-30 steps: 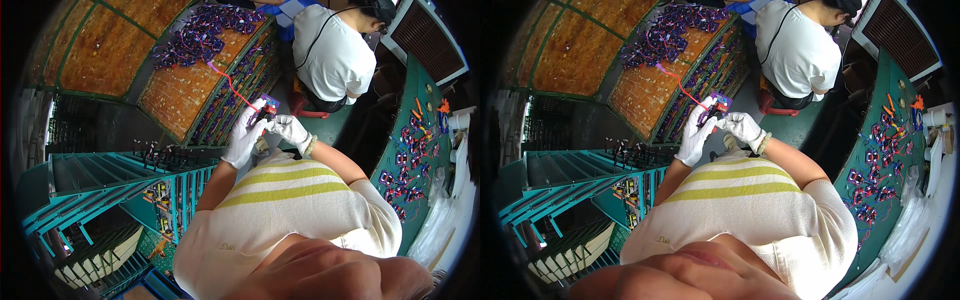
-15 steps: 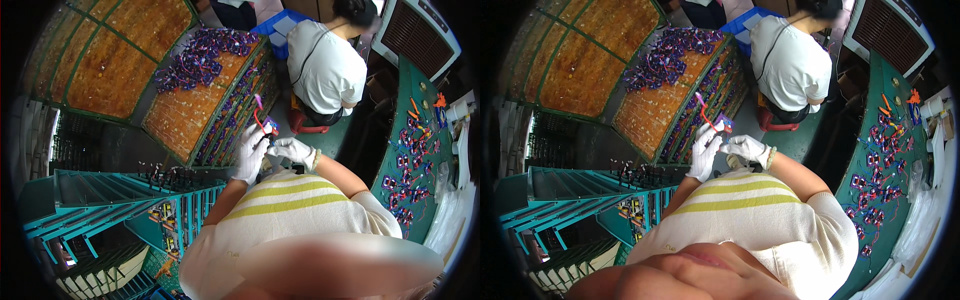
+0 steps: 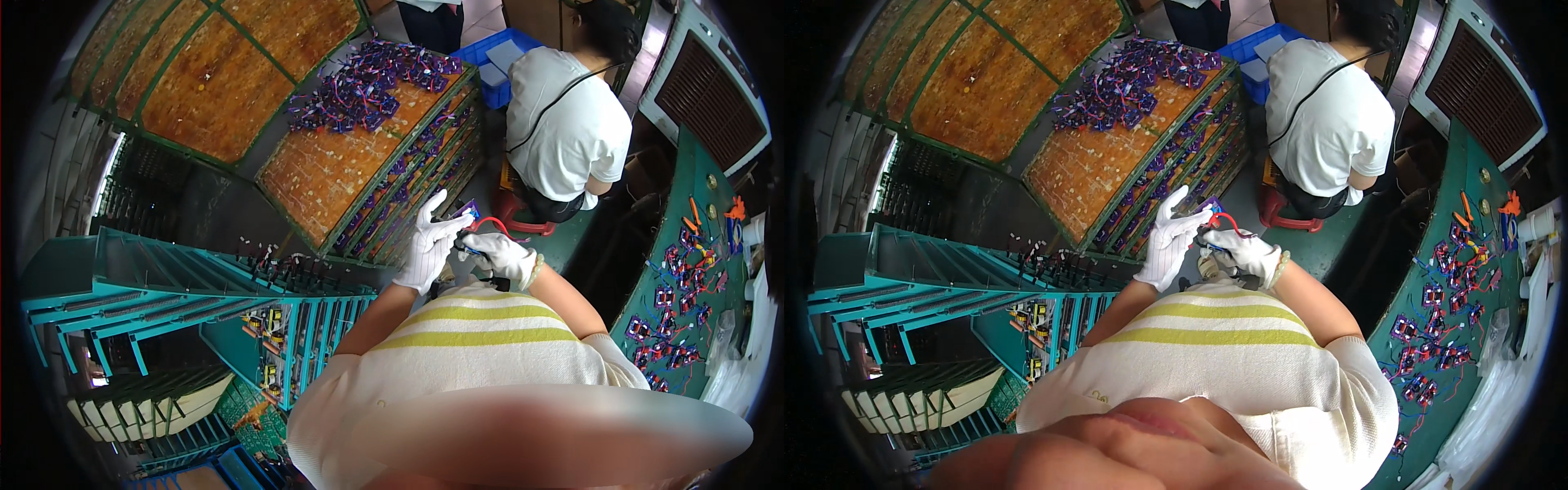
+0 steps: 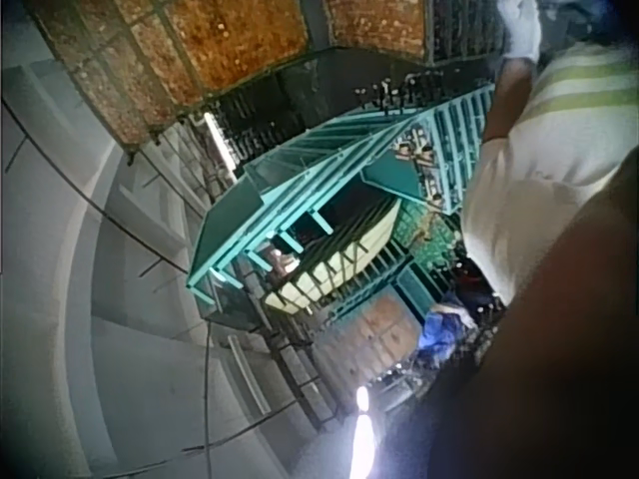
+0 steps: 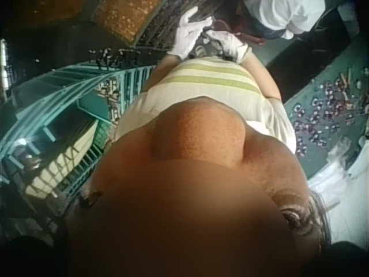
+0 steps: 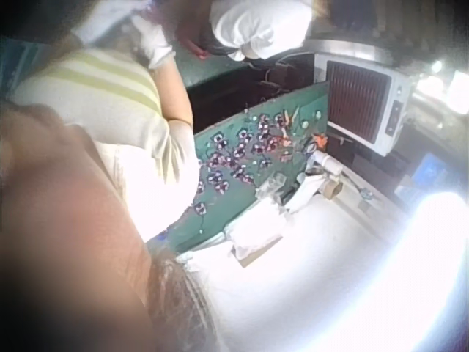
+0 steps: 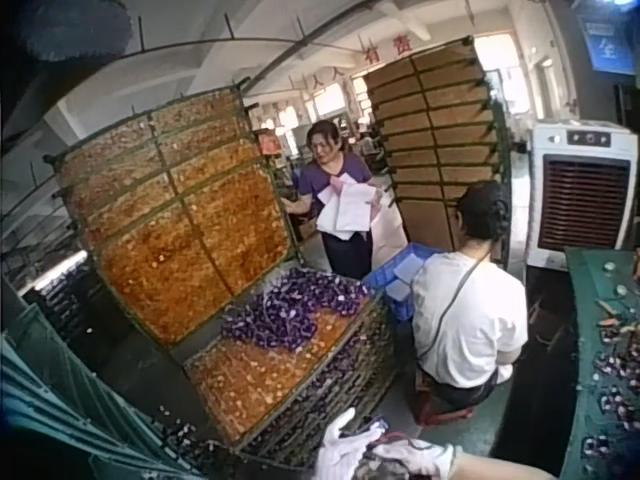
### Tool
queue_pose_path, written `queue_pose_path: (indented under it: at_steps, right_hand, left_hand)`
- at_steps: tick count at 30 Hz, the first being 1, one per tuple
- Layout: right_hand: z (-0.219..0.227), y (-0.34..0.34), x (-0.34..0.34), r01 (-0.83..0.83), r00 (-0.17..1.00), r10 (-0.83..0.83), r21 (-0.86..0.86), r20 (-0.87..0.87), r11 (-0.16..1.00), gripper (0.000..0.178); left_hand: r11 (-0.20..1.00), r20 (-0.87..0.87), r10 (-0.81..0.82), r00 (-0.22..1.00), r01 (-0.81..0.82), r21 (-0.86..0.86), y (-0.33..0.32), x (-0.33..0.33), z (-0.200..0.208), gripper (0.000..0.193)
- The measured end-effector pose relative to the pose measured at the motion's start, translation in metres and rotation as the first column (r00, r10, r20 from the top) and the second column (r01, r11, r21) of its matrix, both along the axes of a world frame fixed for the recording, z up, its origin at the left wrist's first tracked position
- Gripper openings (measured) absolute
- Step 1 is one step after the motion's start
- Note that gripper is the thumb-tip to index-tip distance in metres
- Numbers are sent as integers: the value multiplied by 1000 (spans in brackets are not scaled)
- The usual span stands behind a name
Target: The person assembles small electronic modules by connecting red and blue wires to purple circuit boards. They repeatedly pick up a board, attach the wires, and place the finished unit onto a wooden workbench. The process is repetitive and involves handling multiple identical components.
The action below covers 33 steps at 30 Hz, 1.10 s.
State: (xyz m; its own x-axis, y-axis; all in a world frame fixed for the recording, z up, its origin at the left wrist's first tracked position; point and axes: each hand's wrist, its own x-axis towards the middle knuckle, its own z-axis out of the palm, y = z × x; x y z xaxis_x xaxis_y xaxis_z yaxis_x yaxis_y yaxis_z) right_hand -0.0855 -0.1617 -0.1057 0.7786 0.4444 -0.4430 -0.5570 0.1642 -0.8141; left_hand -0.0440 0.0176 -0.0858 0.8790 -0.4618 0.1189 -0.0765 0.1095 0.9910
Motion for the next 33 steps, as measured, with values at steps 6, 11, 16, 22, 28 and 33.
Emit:
queue_pose_path:
  at_steps: [6, 11, 16, 22, 28, 33]
  right_hand:
    - [10, -7, -2, -73, 997, 73, 149, 8, 986, 57]
    - [9, -13, -7, -26, 996, 52, 321, -73, 947, 43]
    - [0, -19, -12, -98, 995, 98, 244, 12, 965, 37]
    - [-20, -21, 1, -30, 997, 54, 409, -47, 912, 30]
    - [-24, -17, 6, 7, 996, -13, 72, 86, 997, 21]
    - [-24, -16, 5, -14, 984, 33, -112, 178, 994, 22]
  left_hand:
    - [999, -37, 7, 999, -5, 32, 2, -2, -10, 32]
    - [966, -149, -20, 989, -20, -258, -14, -8, -4, 47]
    - [979, -139, -5, 990, -23, -203, -17, -13, 9, 31]
    - [971, 399, 78, 914, -161, 178, -13, -3, -12, 33]
    - [966, 232, 142, 962, -185, 179, -9, 3, -10, 29]
    - [969, 129, 134, 982, -157, 191, -13, -2, 4, 26]
